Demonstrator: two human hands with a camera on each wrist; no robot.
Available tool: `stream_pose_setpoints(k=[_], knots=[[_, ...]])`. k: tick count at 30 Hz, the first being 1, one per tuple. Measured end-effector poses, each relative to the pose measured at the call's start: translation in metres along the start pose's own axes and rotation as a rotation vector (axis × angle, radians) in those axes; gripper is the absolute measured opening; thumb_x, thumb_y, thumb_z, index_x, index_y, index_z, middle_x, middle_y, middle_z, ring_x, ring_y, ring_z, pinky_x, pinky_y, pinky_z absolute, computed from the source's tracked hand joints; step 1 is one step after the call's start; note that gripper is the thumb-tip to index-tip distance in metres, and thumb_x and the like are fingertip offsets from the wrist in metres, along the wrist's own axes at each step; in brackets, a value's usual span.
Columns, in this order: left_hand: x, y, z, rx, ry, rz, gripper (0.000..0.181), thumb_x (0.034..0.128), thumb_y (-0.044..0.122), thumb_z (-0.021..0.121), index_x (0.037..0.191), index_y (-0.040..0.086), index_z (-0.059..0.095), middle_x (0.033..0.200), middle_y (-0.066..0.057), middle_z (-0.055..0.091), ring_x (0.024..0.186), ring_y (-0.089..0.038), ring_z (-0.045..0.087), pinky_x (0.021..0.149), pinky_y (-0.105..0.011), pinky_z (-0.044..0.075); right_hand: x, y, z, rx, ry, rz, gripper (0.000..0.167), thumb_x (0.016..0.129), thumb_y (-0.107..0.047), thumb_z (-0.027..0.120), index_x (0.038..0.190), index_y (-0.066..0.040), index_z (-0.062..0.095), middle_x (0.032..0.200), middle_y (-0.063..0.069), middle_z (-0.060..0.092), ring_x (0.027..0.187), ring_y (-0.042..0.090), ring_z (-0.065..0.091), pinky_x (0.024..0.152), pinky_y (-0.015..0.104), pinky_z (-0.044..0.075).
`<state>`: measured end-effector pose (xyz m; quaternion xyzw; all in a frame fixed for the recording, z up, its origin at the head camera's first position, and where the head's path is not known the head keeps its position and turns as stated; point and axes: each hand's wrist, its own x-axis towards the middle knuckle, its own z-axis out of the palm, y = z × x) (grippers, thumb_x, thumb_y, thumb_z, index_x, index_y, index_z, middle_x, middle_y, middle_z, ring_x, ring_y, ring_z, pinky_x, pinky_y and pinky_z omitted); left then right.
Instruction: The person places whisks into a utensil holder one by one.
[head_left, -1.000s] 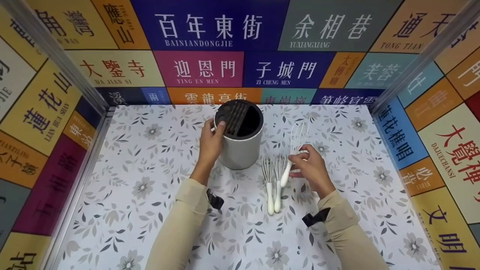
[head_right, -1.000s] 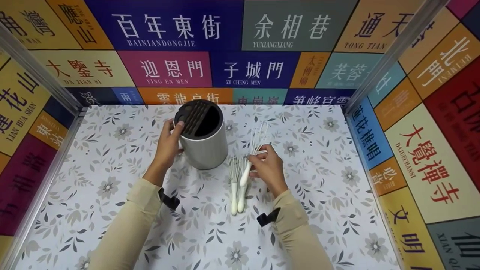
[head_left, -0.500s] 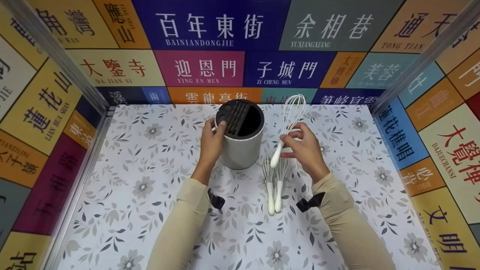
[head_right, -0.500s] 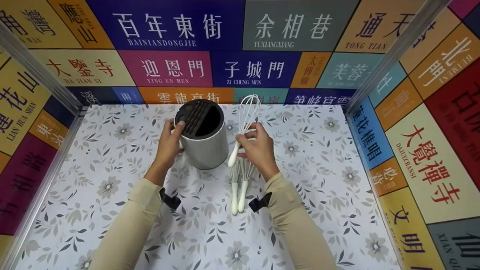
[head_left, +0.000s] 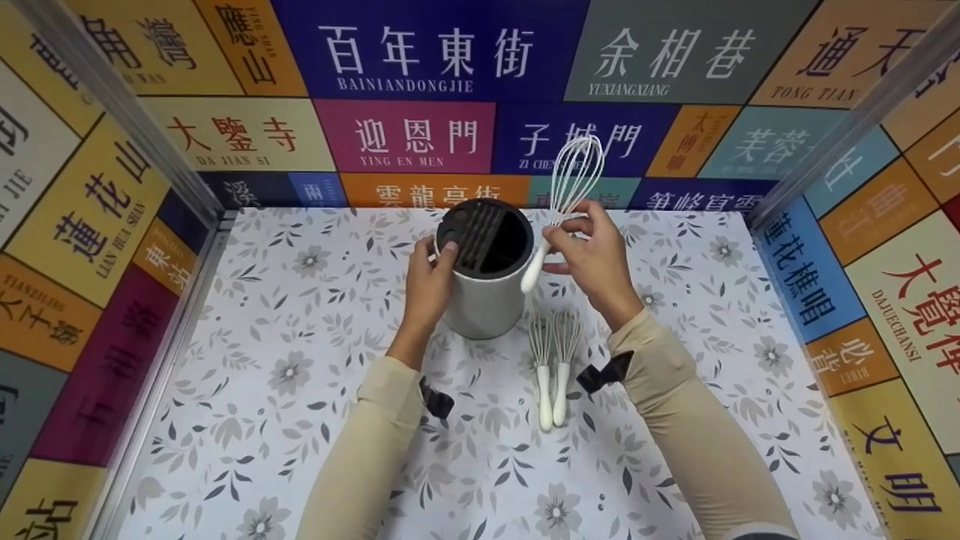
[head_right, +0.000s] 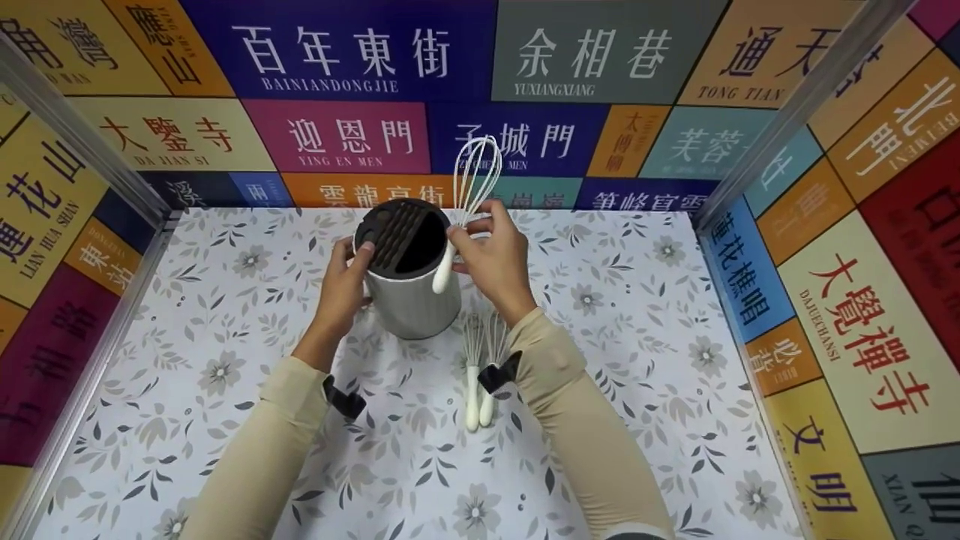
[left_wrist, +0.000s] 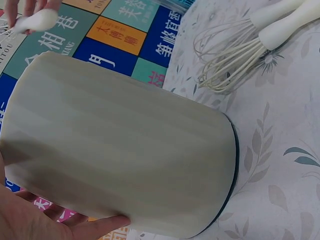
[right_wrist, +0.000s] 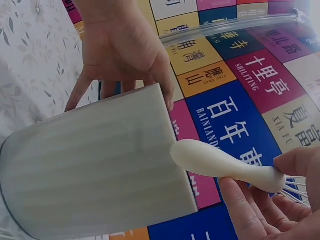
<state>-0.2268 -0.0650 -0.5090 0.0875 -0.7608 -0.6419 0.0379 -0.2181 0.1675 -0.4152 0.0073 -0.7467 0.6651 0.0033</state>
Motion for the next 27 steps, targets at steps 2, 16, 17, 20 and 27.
stream_pose_setpoints(k=[2, 16, 17, 20, 27], knots=[[0.000, 0.000, 0.000, 0.005, 0.002, 0.000, 0.056, 0.1031, 0.044, 0.052, 0.146, 0.009, 0.047, 0.149, -0.014, 0.049, 0.141, -0.028, 0.047, 0.118, -0.043, 0.040, 0.003, -0.005, 0.005, 0.000, 0.004, -0.026, 0.044, 0.093, -0.021, 0.073, 0.128, -0.008, 0.048, 0.105, 0.011, 0.063, 0.089, 0.026, 0.073, 0.071, 0.045, 0.064], [-0.001, 0.001, 0.002, 0.037, 0.018, 0.003, 0.055, 0.1030, 0.043, 0.052, 0.145, 0.008, 0.048, 0.147, -0.015, 0.050, 0.137, -0.030, 0.051, 0.115, -0.042, 0.043, 0.021, -0.002, 0.037, -0.161, -0.036, -0.187, 0.042, 0.097, -0.025, 0.070, 0.130, -0.010, 0.050, 0.114, 0.012, 0.063, 0.100, 0.023, 0.073, 0.077, 0.034, 0.063], [-0.001, 0.001, 0.002, 0.041, 0.018, 0.004, 0.055, 0.1030, 0.043, 0.052, 0.145, 0.008, 0.048, 0.147, -0.015, 0.050, 0.137, -0.030, 0.051, 0.115, -0.042, 0.043, 0.021, 0.000, 0.038, -0.179, -0.044, -0.191, 0.042, 0.097, -0.025, 0.070, 0.131, -0.009, 0.050, 0.115, 0.012, 0.064, 0.100, 0.023, 0.073, 0.077, 0.033, 0.063], [-0.001, 0.001, 0.002, 0.037, 0.018, 0.012, 0.053, 0.1031, 0.043, 0.052, 0.143, 0.008, 0.049, 0.146, -0.015, 0.051, 0.137, -0.029, 0.050, 0.115, -0.042, 0.042, 0.019, 0.006, 0.042, -0.230, -0.064, -0.195, 0.042, 0.097, -0.024, 0.070, 0.131, -0.008, 0.052, 0.115, 0.011, 0.066, 0.098, 0.020, 0.073, 0.076, 0.031, 0.063], [-0.001, 0.001, 0.003, 0.035, 0.025, 0.004, 0.053, 0.1032, 0.044, 0.052, 0.143, 0.009, 0.049, 0.146, -0.014, 0.050, 0.138, -0.027, 0.050, 0.116, -0.042, 0.042, 0.014, 0.016, 0.044, -0.392, -0.084, -0.261, 0.039, 0.095, -0.030, 0.071, 0.126, -0.012, 0.054, 0.113, 0.005, 0.071, 0.099, 0.016, 0.074, 0.081, 0.035, 0.061]])
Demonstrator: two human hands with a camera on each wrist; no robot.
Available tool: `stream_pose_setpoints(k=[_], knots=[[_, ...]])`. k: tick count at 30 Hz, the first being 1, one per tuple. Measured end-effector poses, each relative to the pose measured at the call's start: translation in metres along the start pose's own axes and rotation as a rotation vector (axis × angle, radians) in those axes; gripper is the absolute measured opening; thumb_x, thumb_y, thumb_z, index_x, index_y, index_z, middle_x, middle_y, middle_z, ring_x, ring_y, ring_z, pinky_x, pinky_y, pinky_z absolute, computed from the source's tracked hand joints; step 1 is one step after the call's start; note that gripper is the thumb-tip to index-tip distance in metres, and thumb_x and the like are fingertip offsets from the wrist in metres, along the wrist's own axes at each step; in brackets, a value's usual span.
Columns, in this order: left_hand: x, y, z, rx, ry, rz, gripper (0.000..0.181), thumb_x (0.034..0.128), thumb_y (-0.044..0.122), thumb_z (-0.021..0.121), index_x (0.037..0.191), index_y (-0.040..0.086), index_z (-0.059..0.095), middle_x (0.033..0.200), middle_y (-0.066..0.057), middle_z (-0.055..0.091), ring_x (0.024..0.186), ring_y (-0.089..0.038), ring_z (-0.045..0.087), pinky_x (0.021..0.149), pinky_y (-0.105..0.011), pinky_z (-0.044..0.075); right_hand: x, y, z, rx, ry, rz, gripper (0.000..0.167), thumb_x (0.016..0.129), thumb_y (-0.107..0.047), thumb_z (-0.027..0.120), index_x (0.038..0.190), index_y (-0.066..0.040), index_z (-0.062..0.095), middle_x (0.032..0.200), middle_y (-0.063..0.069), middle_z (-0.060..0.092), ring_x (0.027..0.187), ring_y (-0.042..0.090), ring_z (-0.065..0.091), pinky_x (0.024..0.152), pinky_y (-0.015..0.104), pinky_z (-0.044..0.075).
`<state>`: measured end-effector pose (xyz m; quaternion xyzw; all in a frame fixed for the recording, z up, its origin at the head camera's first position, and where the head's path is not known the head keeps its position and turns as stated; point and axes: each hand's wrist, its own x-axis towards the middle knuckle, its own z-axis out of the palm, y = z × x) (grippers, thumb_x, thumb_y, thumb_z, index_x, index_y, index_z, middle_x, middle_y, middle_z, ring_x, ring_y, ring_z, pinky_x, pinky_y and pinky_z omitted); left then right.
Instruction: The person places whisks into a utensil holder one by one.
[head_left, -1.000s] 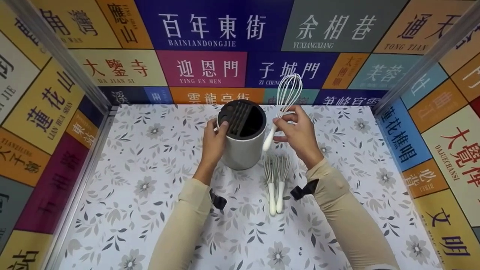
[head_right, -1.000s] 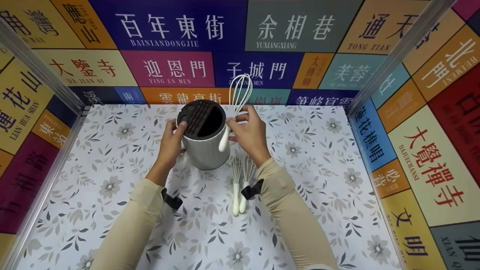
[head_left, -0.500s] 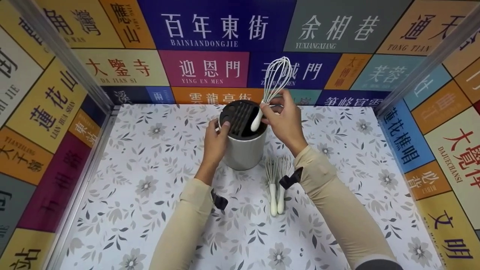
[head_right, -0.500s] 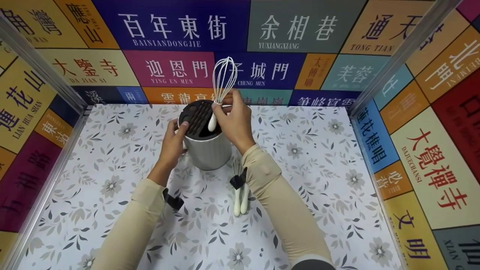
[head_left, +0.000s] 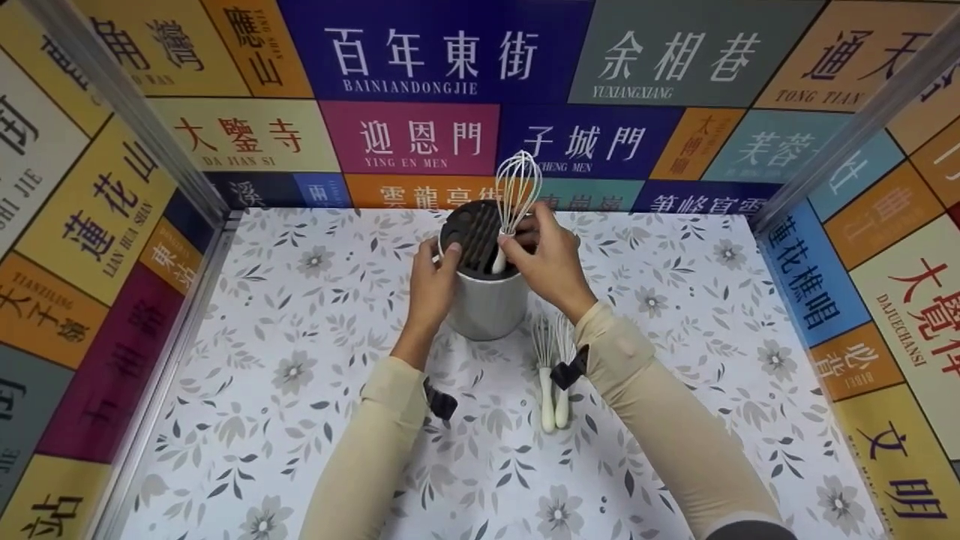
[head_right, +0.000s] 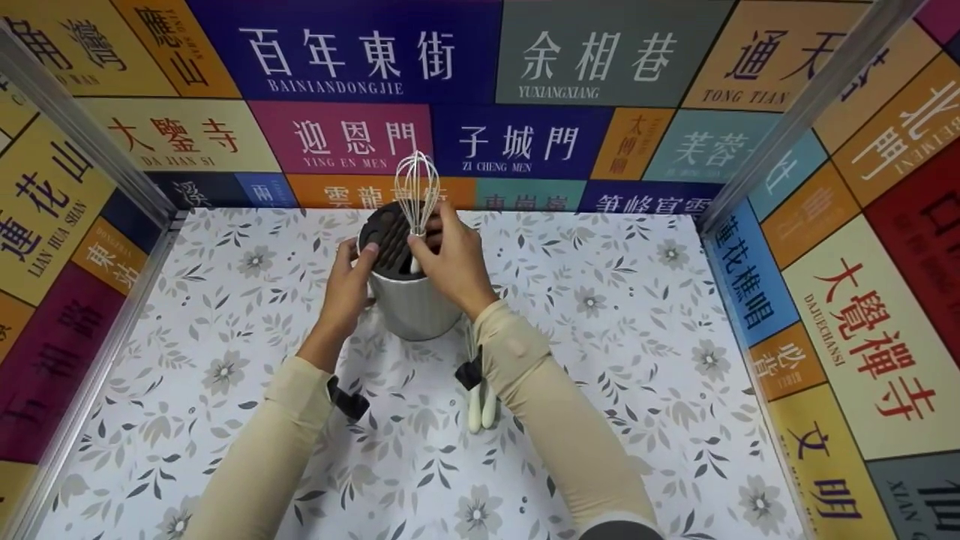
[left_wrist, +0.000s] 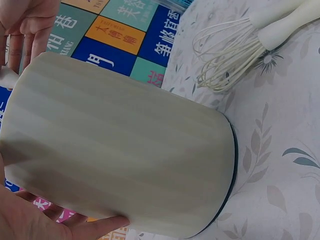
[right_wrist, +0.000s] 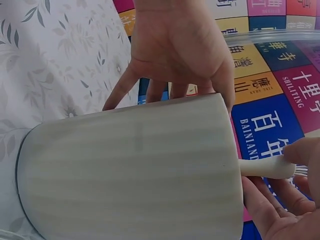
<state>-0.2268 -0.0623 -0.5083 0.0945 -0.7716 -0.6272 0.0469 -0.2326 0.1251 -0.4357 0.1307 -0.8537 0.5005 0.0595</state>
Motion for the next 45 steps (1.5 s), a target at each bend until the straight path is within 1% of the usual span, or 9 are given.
stream_pose_setpoints(k=[2, 4, 9, 13, 17, 22, 33, 42, 45], knots=[[0.000, 0.000, 0.000, -0.001, 0.000, -0.002, 0.053, 0.1033, 0.044, 0.052, 0.143, 0.009, 0.049, 0.147, -0.014, 0.050, 0.138, -0.028, 0.049, 0.116, -0.042, 0.042, -0.001, 0.001, 0.001, -0.031, 0.005, -0.019, 0.039, 0.095, -0.031, 0.071, 0.123, -0.011, 0.054, 0.110, 0.004, 0.072, 0.098, 0.015, 0.074, 0.083, 0.036, 0.060], [0.000, 0.001, 0.001, 0.002, 0.000, -0.005, 0.053, 0.1033, 0.044, 0.051, 0.143, 0.010, 0.049, 0.147, -0.014, 0.050, 0.138, -0.028, 0.050, 0.116, -0.043, 0.042, -0.002, 0.001, 0.003, -0.034, 0.011, -0.037, 0.041, 0.094, -0.030, 0.073, 0.124, -0.009, 0.054, 0.105, 0.004, 0.073, 0.097, 0.016, 0.074, 0.084, 0.036, 0.060], [0.000, 0.001, 0.001, 0.013, 0.006, -0.001, 0.052, 0.1030, 0.045, 0.051, 0.142, 0.010, 0.050, 0.146, -0.015, 0.051, 0.137, -0.028, 0.051, 0.115, -0.043, 0.043, -0.003, 0.001, 0.008, -0.039, 0.023, -0.063, 0.048, 0.090, -0.026, 0.076, 0.128, -0.008, 0.053, 0.097, 0.004, 0.075, 0.091, 0.015, 0.074, 0.079, 0.033, 0.060], [0.000, 0.000, 0.001, 0.009, 0.020, 0.020, 0.050, 0.1031, 0.042, 0.052, 0.140, 0.009, 0.052, 0.143, -0.015, 0.053, 0.135, -0.028, 0.052, 0.113, -0.043, 0.044, -0.005, 0.000, 0.009, -0.027, 0.007, -0.062, 0.055, 0.087, -0.026, 0.079, 0.132, -0.009, 0.052, 0.100, 0.005, 0.075, 0.091, 0.015, 0.074, 0.077, 0.029, 0.061], [0.000, -0.001, 0.001, 0.011, 0.019, 0.029, 0.050, 0.1034, 0.041, 0.052, 0.141, 0.008, 0.051, 0.143, -0.015, 0.053, 0.136, -0.027, 0.051, 0.114, -0.042, 0.044, -0.005, -0.001, 0.010, -0.022, -0.003, -0.069, 0.060, 0.086, -0.027, 0.081, 0.135, -0.009, 0.052, 0.104, 0.006, 0.073, 0.092, 0.016, 0.073, 0.078, 0.025, 0.061], [0.001, -0.002, 0.001, 0.000, 0.016, 0.035, 0.049, 0.1035, 0.041, 0.052, 0.141, 0.008, 0.052, 0.143, -0.015, 0.053, 0.136, -0.028, 0.051, 0.113, -0.043, 0.044, -0.009, -0.002, 0.011, -0.001, -0.008, -0.053, 0.064, 0.084, -0.031, 0.083, 0.136, -0.011, 0.051, 0.107, 0.006, 0.070, 0.093, 0.017, 0.072, 0.080, 0.024, 0.061], [0.000, -0.002, 0.001, -0.003, 0.016, 0.031, 0.051, 0.1029, 0.042, 0.053, 0.140, 0.007, 0.052, 0.142, -0.016, 0.053, 0.135, -0.028, 0.052, 0.113, -0.043, 0.044, -0.013, -0.003, 0.011, -0.038, -0.003, -0.061, 0.063, 0.083, -0.039, 0.084, 0.131, -0.010, 0.055, 0.113, 0.012, 0.068, 0.093, 0.020, 0.071, 0.082, 0.027, 0.061], [0.001, -0.003, 0.001, -0.020, 0.034, 0.050, 0.048, 0.1024, 0.039, 0.055, 0.138, 0.007, 0.055, 0.139, -0.017, 0.056, 0.129, -0.029, 0.055, 0.110, -0.043, 0.046, -0.014, -0.004, 0.008, -0.023, -0.006, -0.048, 0.062, 0.082, -0.045, 0.083, 0.130, -0.015, 0.057, 0.115, 0.008, 0.068, 0.100, 0.019, 0.069, 0.084, 0.027, 0.061], [0.001, -0.003, 0.001, -0.005, 0.036, 0.056, 0.048, 0.1026, 0.038, 0.054, 0.138, 0.006, 0.054, 0.138, -0.017, 0.057, 0.129, -0.029, 0.055, 0.109, -0.043, 0.046, -0.014, -0.003, 0.008, -0.019, -0.005, -0.046, 0.061, 0.083, -0.044, 0.083, 0.129, -0.015, 0.057, 0.114, 0.007, 0.068, 0.103, 0.017, 0.068, 0.085, 0.027, 0.060]])
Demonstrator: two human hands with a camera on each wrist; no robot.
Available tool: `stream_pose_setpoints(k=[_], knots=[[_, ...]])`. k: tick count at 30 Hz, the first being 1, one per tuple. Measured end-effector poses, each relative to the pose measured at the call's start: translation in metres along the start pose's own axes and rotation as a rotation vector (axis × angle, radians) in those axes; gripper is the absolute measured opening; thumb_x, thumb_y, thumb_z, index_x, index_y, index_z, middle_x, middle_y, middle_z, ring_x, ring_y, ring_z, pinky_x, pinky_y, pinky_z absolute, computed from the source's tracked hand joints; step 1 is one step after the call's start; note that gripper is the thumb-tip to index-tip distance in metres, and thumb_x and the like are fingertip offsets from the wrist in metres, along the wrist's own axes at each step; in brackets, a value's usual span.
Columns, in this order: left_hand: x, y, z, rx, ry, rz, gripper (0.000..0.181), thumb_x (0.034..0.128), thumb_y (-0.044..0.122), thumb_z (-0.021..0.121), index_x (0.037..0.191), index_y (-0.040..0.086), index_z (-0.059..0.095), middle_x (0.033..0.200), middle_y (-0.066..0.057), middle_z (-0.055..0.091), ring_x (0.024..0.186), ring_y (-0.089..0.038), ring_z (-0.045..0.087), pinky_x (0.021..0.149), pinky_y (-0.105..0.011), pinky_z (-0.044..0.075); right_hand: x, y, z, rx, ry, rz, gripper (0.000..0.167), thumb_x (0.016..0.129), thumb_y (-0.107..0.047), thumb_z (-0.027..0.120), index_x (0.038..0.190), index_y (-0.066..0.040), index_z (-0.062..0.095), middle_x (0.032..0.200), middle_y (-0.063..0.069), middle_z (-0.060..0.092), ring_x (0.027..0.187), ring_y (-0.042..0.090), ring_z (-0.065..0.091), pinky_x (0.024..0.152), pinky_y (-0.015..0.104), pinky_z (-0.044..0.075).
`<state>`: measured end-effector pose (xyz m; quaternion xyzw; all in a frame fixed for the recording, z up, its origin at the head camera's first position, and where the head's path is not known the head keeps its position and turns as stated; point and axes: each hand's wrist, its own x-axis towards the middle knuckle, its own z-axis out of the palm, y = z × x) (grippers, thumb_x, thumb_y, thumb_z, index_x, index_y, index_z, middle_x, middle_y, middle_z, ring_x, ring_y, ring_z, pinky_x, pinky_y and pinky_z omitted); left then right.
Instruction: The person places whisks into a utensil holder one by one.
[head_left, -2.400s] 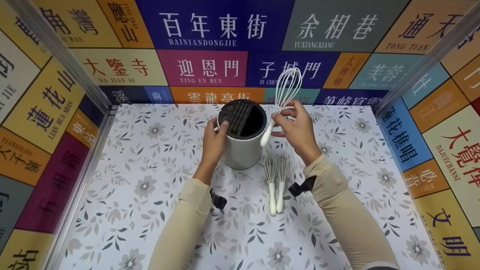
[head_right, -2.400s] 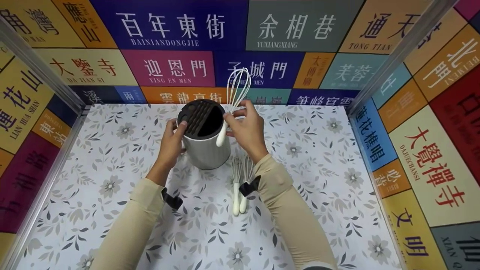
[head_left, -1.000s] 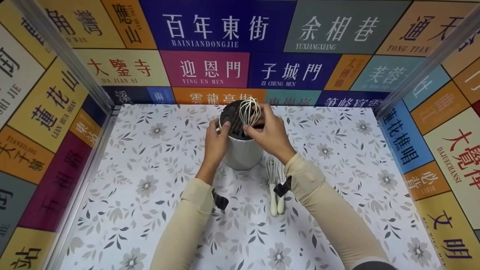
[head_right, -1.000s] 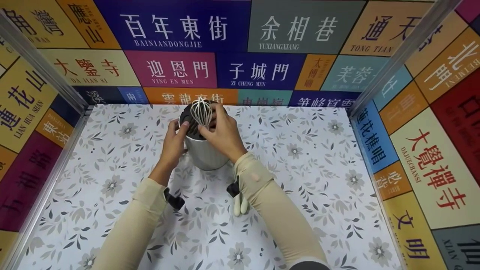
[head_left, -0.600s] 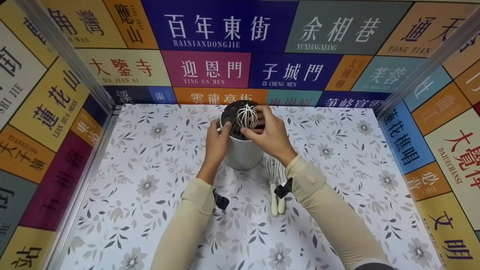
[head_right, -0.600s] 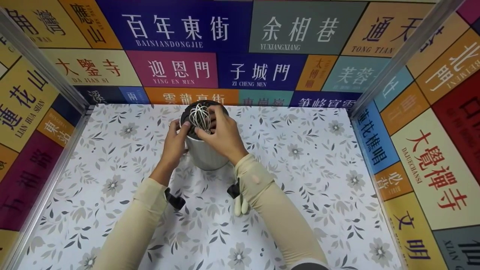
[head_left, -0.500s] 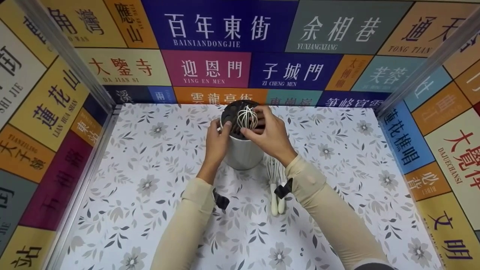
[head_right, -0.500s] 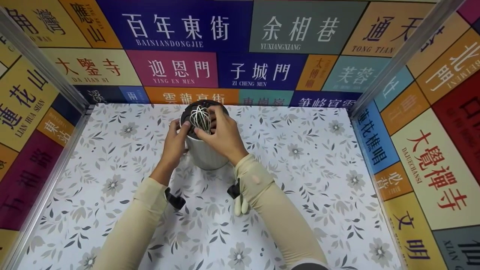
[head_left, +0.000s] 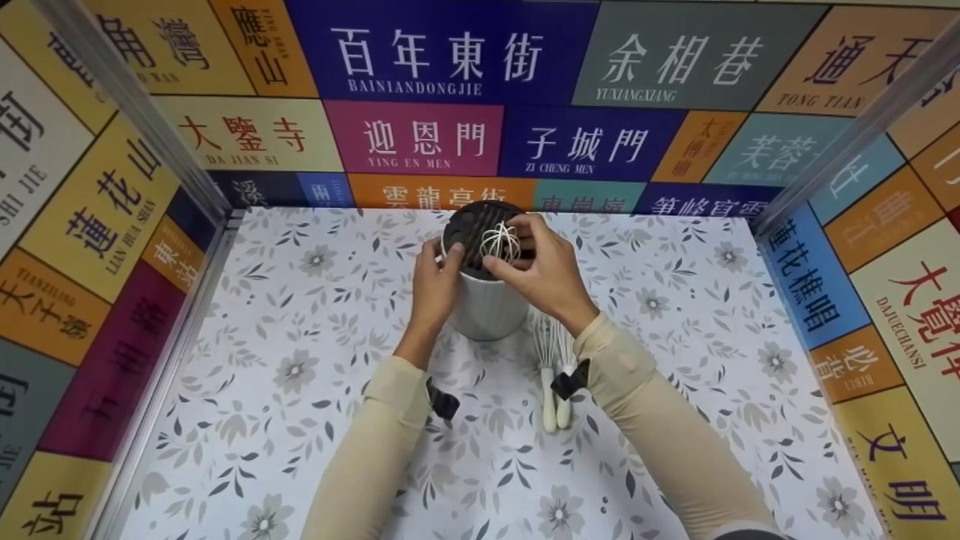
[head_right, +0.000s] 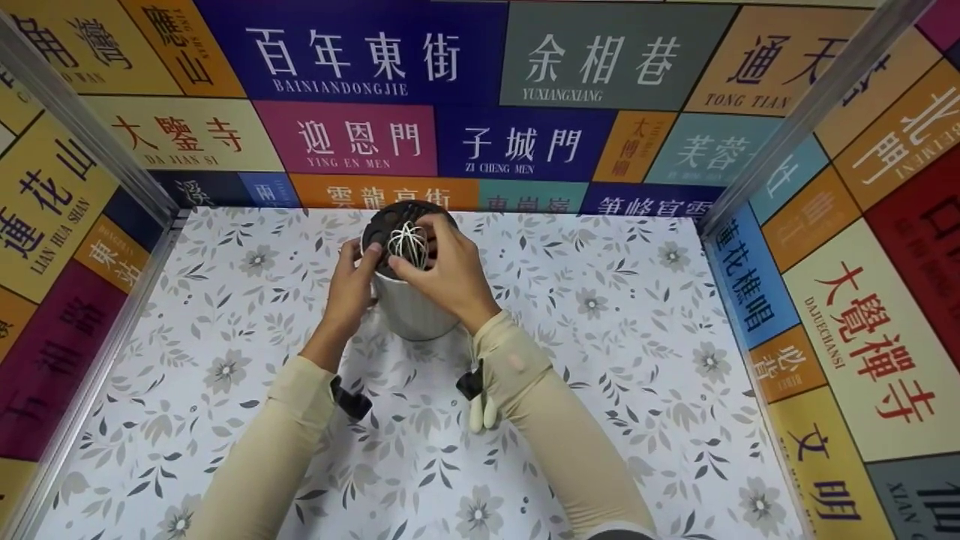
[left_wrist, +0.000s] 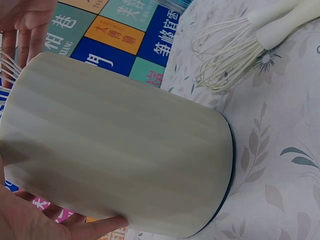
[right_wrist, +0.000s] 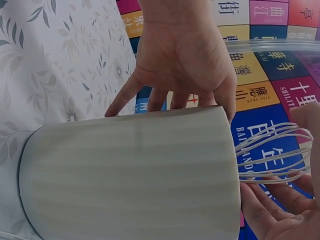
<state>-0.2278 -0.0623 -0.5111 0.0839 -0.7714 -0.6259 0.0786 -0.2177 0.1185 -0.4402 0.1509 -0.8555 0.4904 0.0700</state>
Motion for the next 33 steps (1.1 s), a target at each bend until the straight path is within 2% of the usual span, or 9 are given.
stream_pose_setpoints(k=[5, 12, 20, 26, 33], knots=[[0.000, 0.001, 0.001, 0.032, -0.005, 0.005, 0.050, 0.1032, 0.038, 0.053, 0.139, 0.004, 0.052, 0.138, -0.018, 0.057, 0.130, -0.029, 0.055, 0.110, -0.044, 0.046, -0.001, 0.000, -0.004, 0.013, -0.002, -0.003, 0.061, 0.083, -0.043, 0.083, 0.130, -0.013, 0.058, 0.115, 0.008, 0.069, 0.107, 0.017, 0.067, 0.087, 0.028, 0.060], [0.001, 0.001, 0.001, 0.013, -0.007, -0.010, 0.049, 0.1028, 0.038, 0.053, 0.138, 0.005, 0.053, 0.138, -0.016, 0.057, 0.131, -0.028, 0.054, 0.111, -0.043, 0.045, -0.002, -0.001, -0.013, 0.042, -0.024, 0.021, 0.061, 0.083, -0.041, 0.083, 0.131, -0.014, 0.058, 0.116, 0.006, 0.069, 0.106, 0.017, 0.067, 0.088, 0.030, 0.060], [0.000, 0.000, 0.001, 0.010, -0.005, -0.027, 0.051, 0.1024, 0.040, 0.054, 0.141, 0.006, 0.052, 0.142, -0.017, 0.054, 0.132, -0.029, 0.054, 0.112, -0.043, 0.045, -0.008, 0.006, -0.027, 0.069, -0.023, 0.066, 0.061, 0.084, -0.044, 0.083, 0.131, -0.015, 0.058, 0.126, 0.005, 0.065, 0.113, 0.019, 0.067, 0.092, 0.037, 0.060], [-0.001, 0.000, 0.000, 0.005, -0.018, -0.039, 0.053, 0.1027, 0.042, 0.053, 0.143, 0.008, 0.050, 0.146, -0.017, 0.051, 0.135, -0.030, 0.052, 0.114, -0.043, 0.043, -0.014, 0.011, -0.041, 0.070, -0.021, 0.090, 0.058, 0.088, -0.038, 0.080, 0.135, -0.013, 0.056, 0.131, 0.008, 0.063, 0.117, 0.023, 0.067, 0.095, 0.042, 0.058], [-0.002, 0.000, 0.000, 0.008, -0.024, -0.032, 0.054, 0.1034, 0.043, 0.051, 0.144, 0.008, 0.049, 0.146, -0.015, 0.051, 0.136, -0.028, 0.051, 0.115, -0.042, 0.043, -0.023, 0.020, -0.056, 0.055, 0.010, 0.109, 0.053, 0.091, -0.032, 0.078, 0.134, -0.013, 0.054, 0.130, 0.005, 0.064, 0.116, 0.022, 0.068, 0.089, 0.041, 0.059]])
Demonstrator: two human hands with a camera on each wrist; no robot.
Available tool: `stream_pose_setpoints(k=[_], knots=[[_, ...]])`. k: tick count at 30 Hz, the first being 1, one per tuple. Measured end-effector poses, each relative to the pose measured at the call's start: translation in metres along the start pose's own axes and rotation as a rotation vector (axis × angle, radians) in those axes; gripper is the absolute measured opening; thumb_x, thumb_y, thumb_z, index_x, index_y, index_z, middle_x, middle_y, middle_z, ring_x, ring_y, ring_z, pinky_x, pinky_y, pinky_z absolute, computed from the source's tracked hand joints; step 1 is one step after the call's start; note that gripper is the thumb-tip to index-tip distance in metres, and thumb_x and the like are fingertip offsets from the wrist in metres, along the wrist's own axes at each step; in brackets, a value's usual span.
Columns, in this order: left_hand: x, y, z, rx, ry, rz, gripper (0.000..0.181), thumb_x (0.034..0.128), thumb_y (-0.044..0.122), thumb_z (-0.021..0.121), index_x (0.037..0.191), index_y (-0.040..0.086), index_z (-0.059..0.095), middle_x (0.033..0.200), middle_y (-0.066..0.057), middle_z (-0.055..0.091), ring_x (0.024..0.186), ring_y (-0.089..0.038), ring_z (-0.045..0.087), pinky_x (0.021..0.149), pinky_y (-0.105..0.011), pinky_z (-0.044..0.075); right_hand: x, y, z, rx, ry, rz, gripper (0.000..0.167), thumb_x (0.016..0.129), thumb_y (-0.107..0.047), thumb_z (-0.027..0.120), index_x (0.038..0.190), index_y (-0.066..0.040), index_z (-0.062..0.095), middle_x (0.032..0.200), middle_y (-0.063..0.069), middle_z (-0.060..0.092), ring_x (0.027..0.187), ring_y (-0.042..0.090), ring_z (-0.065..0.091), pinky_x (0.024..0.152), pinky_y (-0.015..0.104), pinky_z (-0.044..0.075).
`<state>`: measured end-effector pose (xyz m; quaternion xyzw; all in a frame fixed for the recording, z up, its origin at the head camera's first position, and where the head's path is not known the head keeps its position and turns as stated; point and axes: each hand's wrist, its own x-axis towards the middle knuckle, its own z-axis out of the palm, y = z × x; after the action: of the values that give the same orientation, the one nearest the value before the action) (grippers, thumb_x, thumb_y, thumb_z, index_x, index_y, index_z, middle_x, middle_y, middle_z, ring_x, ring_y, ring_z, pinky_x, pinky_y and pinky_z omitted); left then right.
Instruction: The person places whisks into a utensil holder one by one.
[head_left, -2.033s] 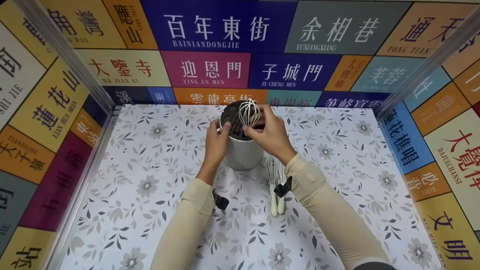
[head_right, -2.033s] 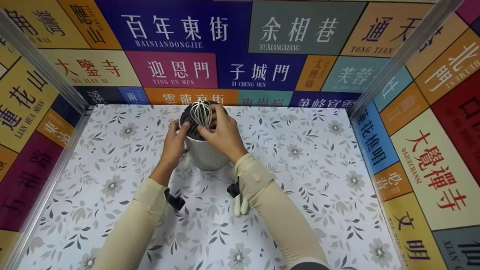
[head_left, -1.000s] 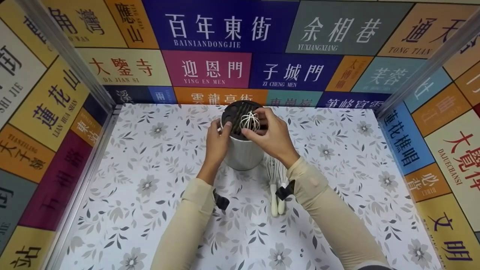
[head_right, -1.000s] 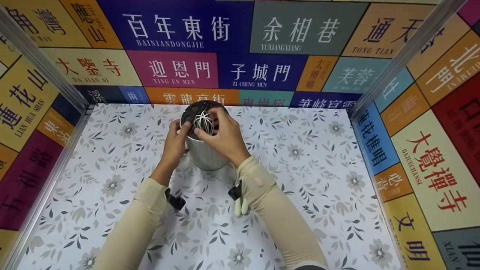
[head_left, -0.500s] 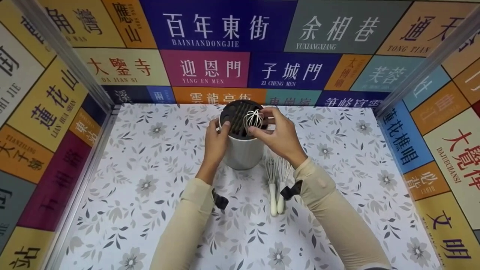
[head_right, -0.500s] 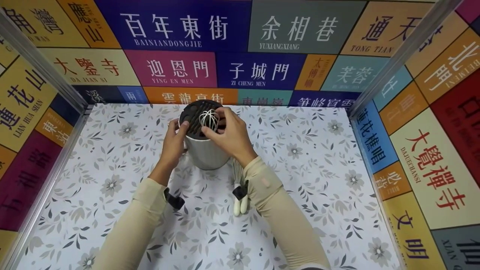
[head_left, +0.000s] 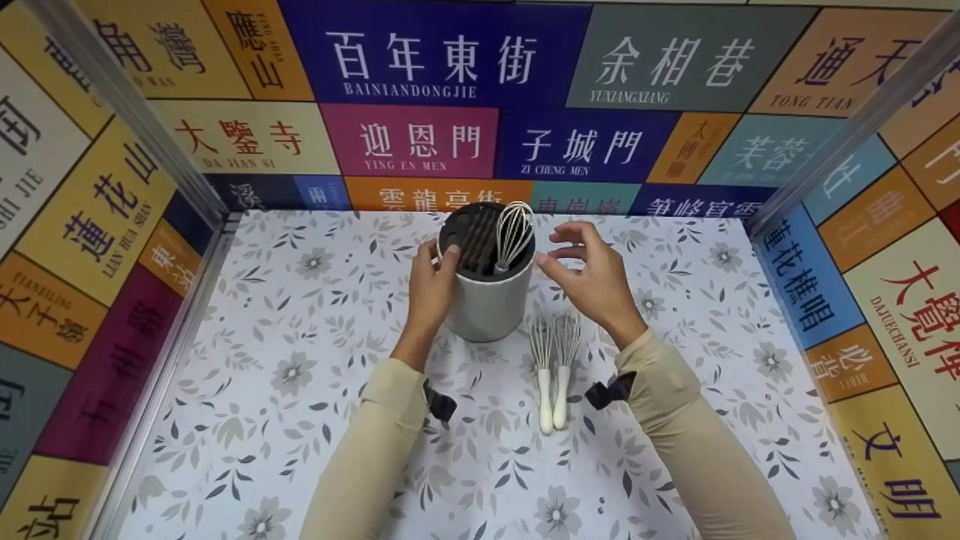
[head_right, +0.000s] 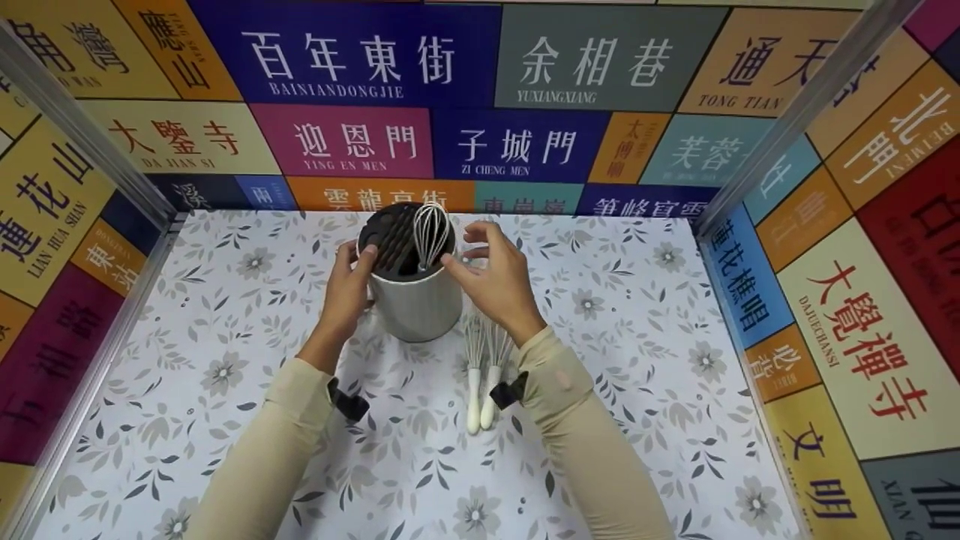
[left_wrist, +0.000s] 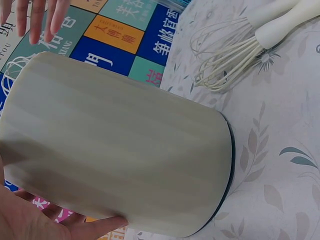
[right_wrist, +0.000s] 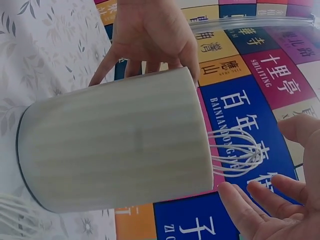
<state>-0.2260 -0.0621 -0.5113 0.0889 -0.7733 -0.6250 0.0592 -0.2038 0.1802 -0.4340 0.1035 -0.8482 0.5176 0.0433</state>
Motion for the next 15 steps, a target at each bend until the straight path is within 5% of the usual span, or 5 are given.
stream_pose_setpoints(k=[15], knots=[[0.000, 0.000, 0.001, -0.008, 0.013, 0.013, 0.051, 0.1028, 0.042, 0.052, 0.141, 0.008, 0.052, 0.143, -0.015, 0.053, 0.134, -0.028, 0.052, 0.114, -0.042, 0.043, -0.024, 0.039, -0.019, -0.041, -0.034, 0.070, 0.048, 0.095, -0.036, 0.072, 0.135, -0.015, 0.055, 0.122, 0.006, 0.069, 0.107, 0.024, 0.071, 0.087, 0.038, 0.059]])
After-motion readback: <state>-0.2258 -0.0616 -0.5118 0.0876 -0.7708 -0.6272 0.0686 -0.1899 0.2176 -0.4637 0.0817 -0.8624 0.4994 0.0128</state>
